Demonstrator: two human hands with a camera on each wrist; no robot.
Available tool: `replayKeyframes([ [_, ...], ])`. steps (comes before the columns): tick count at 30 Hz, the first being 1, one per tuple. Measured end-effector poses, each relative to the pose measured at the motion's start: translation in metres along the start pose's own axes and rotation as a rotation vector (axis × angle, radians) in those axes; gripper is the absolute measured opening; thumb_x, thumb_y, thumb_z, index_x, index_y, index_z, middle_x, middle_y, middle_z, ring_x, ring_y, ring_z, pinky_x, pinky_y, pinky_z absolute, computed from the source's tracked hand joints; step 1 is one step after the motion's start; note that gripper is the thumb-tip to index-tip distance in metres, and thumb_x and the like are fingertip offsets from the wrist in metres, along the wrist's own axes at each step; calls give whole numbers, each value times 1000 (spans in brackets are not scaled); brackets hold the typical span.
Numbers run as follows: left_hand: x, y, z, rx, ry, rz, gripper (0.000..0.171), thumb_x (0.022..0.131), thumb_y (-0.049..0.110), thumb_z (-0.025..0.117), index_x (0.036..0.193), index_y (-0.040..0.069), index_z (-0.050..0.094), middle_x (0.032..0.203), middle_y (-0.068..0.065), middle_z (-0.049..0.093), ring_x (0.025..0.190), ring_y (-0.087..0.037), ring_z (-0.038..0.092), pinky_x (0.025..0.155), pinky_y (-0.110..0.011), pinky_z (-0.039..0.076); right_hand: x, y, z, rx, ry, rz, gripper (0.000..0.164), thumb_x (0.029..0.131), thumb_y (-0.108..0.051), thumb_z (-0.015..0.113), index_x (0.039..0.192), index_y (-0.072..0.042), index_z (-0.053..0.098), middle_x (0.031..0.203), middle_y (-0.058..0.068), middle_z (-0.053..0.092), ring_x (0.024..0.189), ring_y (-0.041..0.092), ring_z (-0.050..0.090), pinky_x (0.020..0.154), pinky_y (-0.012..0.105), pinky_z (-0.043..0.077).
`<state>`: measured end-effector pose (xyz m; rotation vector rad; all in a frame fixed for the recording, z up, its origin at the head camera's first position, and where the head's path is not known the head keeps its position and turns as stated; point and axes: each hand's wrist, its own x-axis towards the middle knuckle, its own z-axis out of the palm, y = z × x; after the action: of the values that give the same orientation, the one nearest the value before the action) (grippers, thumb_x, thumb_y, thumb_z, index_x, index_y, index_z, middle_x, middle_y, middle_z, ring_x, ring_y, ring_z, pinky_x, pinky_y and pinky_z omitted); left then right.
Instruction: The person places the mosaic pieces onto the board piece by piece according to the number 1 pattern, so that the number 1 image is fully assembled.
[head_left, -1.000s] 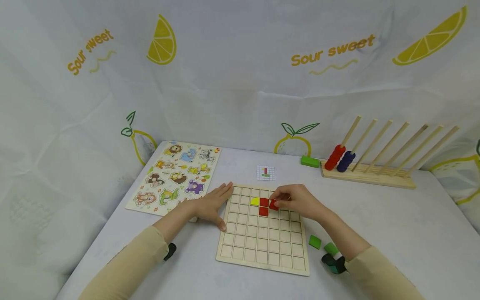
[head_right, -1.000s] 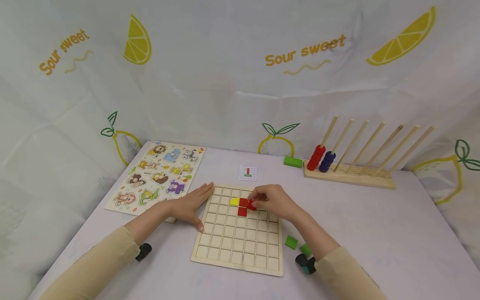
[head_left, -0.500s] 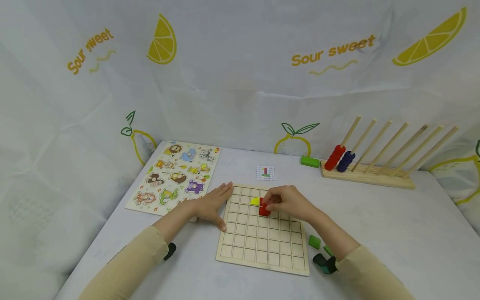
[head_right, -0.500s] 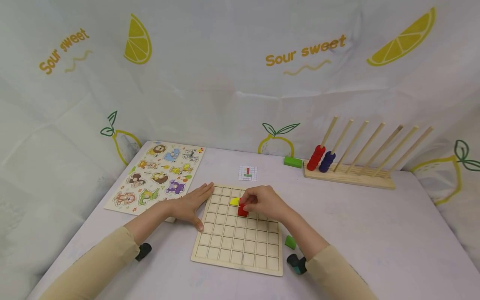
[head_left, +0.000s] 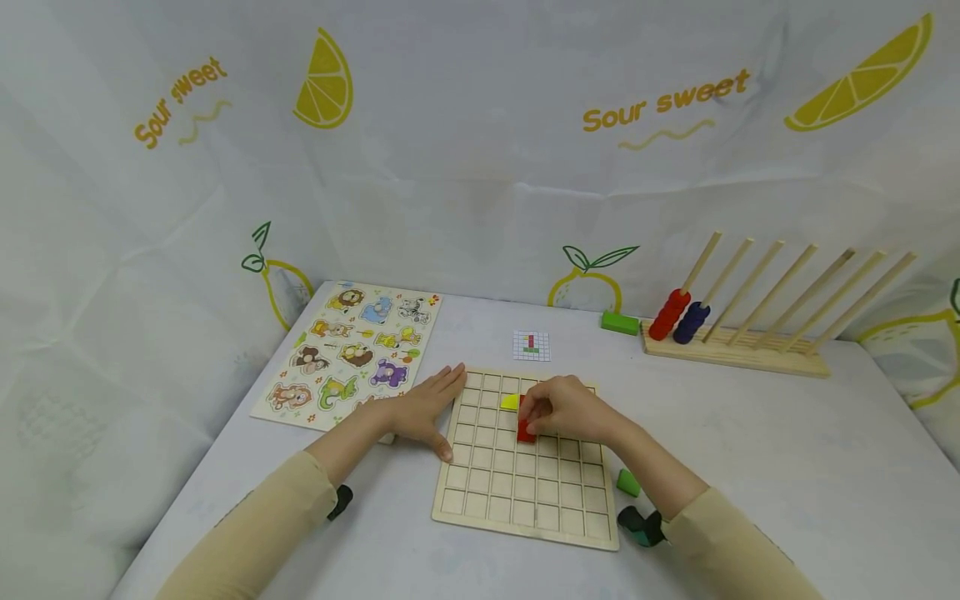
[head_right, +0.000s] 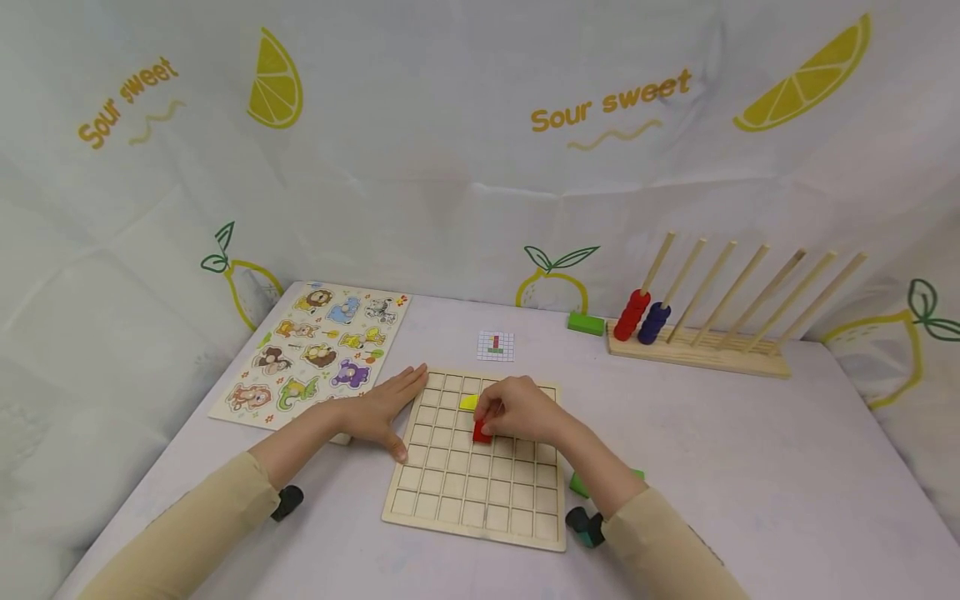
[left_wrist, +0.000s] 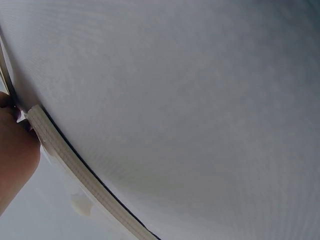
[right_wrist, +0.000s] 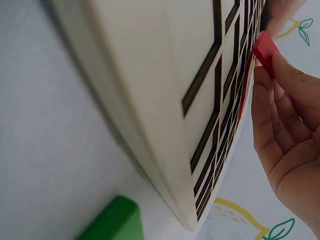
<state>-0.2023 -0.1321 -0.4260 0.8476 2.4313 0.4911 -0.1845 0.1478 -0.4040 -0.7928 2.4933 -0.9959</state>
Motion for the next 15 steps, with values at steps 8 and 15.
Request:
replayKeyframes([
  [8, -1, 0, 0, -9, 0, 3, 128, 72, 45, 85, 158, 1, 1, 168, -13, -10, 157, -34, -9, 129, -51, 5, 0, 1, 2, -22, -14, 5, 10, 78, -4, 80, 83, -9, 73, 76, 0, 72, 68, 5, 61, 64, 19, 53],
  [15, 0, 0, 0, -9, 0, -9, 129, 71, 44, 86, 159, 4, 1, 169, -11, -10, 157, -32, -9, 129, -49, 5, 1, 3, 3, -48, -9, -22, 10, 77, -6, 82, 80, -9, 73, 75, -1, 72, 67, 2, 60, 63, 18, 53],
])
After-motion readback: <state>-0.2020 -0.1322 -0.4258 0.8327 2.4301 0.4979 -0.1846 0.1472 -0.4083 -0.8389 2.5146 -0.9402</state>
